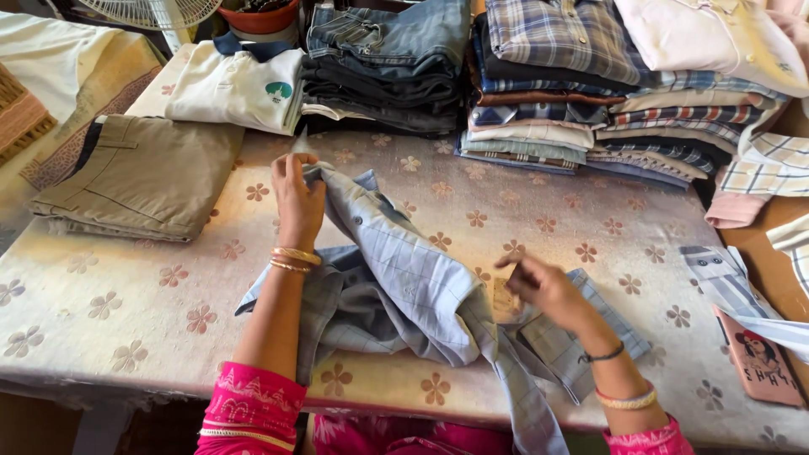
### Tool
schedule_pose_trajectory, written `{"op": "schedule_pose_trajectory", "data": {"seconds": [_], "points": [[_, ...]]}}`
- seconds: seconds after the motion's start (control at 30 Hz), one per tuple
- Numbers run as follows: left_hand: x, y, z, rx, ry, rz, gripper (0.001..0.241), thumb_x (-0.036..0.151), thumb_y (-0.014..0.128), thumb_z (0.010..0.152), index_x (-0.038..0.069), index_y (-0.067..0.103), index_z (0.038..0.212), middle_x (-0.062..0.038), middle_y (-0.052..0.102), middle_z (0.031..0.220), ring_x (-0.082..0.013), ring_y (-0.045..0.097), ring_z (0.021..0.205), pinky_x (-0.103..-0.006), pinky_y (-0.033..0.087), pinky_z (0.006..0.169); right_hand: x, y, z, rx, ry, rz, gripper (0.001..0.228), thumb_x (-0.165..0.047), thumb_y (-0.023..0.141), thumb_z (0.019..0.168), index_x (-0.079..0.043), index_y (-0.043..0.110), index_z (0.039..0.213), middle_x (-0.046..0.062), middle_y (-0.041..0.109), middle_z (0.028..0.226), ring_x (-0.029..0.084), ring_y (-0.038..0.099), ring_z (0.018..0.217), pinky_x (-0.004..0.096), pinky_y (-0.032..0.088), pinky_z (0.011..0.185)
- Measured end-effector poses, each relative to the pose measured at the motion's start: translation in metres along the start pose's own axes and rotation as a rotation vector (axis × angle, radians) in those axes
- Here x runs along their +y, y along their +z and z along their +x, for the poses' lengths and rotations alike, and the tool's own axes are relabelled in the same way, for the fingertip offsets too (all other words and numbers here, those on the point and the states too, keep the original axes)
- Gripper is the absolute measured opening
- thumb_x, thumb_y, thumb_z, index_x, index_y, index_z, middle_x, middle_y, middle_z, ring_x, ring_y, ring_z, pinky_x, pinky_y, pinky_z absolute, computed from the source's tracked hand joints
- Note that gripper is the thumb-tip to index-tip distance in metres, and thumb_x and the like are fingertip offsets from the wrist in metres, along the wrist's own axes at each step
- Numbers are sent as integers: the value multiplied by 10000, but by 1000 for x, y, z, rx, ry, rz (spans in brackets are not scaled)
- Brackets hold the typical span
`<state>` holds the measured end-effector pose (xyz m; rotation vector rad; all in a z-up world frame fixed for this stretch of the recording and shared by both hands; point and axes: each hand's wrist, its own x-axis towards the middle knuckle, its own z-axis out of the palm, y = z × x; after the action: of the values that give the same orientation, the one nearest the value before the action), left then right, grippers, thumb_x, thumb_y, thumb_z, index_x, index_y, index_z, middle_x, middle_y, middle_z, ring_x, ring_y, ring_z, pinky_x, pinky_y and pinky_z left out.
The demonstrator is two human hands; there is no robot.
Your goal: Folding a light blue plaid button-down shirt.
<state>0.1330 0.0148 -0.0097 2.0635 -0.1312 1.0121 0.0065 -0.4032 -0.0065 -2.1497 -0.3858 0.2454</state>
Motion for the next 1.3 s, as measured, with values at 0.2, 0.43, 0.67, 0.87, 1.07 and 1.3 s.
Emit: {"op": "schedule_pose_trajectory", "data": {"seconds": [0.2, 0.43, 0.67, 0.87, 1.07, 1.3], "points": [[64, 6, -10, -72, 239, 122, 134, 116, 710, 946, 141, 686, 1075, -64, 648, 1252, -265, 561, 1265, -432, 418, 1129, -13, -22, 32, -54, -49, 49, 332, -359, 543, 975, -146, 655, 1204, -11, 682, 765, 98, 684, 714, 222, 628, 673], [76, 54, -50, -722, 633, 253, 577, 529, 677, 850, 114, 660, 1250, -242, 528, 1351, -469, 514, 1262, -623, 390, 1016, -2, 0, 71, -364, 1, -208, 541, -598, 453, 960, -149, 703, 1127, 12, 697, 751, 120, 670, 708, 292, 572, 686], [64, 55, -65, -1041, 439, 327, 472, 521, 716, 841, 194, 659, 1176, -114, 587, 1168, -320, 536, 1162, -529, 427, 960, 46, 4, 70, -467, -36, 71, 613, -647, 516, 978, -88, 724, 1120, 15, 717, 921, 117, 670, 873, 310, 564, 795], [73, 51, -46, -725, 306, 186, 170, 170, 713, 935, 164, 686, 1103, -80, 628, 1013, -235, 619, 878, -389, 519, 774, 6, 15, 56, -400, -94, 15, 784, -705, 570, 861, -168, 519, 1430, -32, 708, 1109, 87, 655, 1027, 282, 519, 897], [45, 26, -13, -112, 183, 64, 236, 54, 758, 863, 83, 665, 1079, -99, 608, 1050, -247, 631, 860, -366, 553, 700, 7, 22, 48, -447, -128, -24, 927, -661, 737, 781, -118, 532, 1503, 110, 649, 950, 178, 603, 879, 323, 518, 811], [28, 4, 5, 121, 48, 71, 259, 31, 825, 897, 51, 647, 1084, -126, 526, 1047, -275, 574, 902, -399, 514, 773, -26, 30, 25, -357, -544, -54, 935, -557, 744, 906, -8, 392, 1576, 159, 552, 1449, 266, 506, 1325, 424, 447, 1075]]}}
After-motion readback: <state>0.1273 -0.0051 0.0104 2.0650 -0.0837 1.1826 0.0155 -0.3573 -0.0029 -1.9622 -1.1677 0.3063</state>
